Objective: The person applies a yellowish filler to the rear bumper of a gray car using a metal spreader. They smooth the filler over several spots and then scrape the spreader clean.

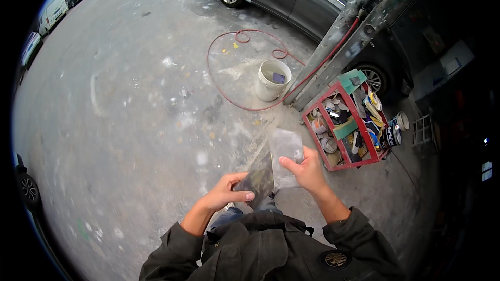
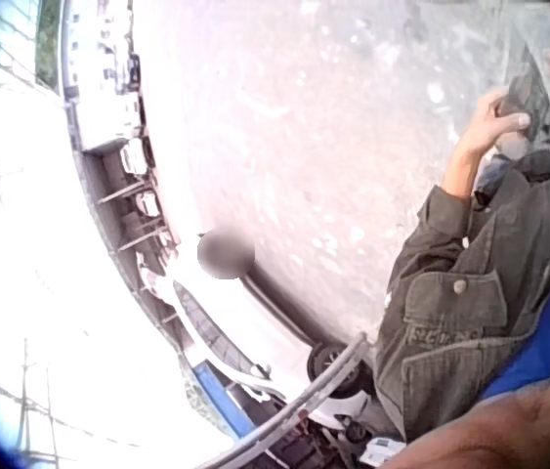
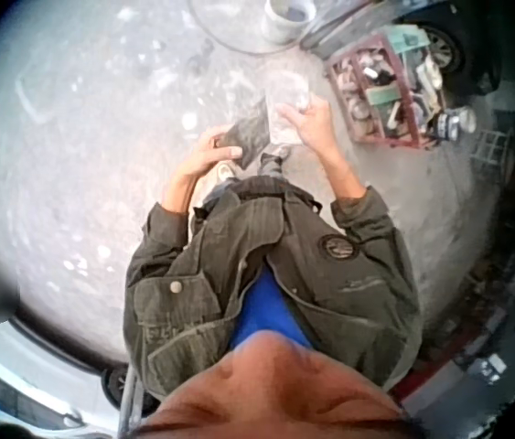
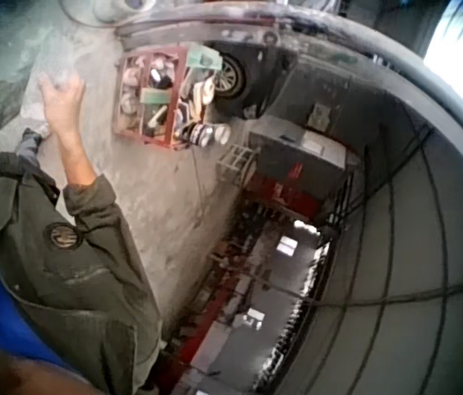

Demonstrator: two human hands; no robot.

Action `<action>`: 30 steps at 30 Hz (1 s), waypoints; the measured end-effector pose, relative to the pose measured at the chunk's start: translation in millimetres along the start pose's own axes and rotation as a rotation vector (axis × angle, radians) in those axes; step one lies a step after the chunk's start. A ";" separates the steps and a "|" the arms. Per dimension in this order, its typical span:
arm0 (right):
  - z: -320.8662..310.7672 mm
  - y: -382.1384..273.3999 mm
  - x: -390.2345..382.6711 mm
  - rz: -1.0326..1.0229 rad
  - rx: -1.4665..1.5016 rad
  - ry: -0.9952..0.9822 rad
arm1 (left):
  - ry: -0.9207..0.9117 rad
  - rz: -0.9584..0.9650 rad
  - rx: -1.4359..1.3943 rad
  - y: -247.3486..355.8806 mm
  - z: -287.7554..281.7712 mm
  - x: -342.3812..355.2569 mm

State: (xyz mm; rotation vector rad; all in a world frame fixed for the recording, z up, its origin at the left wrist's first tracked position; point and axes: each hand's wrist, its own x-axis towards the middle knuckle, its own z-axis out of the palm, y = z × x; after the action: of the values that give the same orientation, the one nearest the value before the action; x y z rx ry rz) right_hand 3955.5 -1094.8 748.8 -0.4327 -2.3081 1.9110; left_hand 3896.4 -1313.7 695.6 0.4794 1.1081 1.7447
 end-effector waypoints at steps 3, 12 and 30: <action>8.5 9.3 1.4 -0.019 0.128 0.022 | 0.143 0.058 -0.140 -3.4 11.2 -10.9; 26.4 13.1 6.2 -0.042 0.019 0.111 | 0.257 0.051 0.135 -9.0 33.4 -14.0; 34.3 -24.7 -13.7 -0.123 -0.198 -0.140 | 0.302 -0.030 -0.064 -11.1 21.2 -12.4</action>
State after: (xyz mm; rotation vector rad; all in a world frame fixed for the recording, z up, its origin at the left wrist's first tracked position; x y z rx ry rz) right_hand 3955.9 -1135.3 767.3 -0.1741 -2.5589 1.7148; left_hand 3923.1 -1313.6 698.9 0.1603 1.2566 1.8611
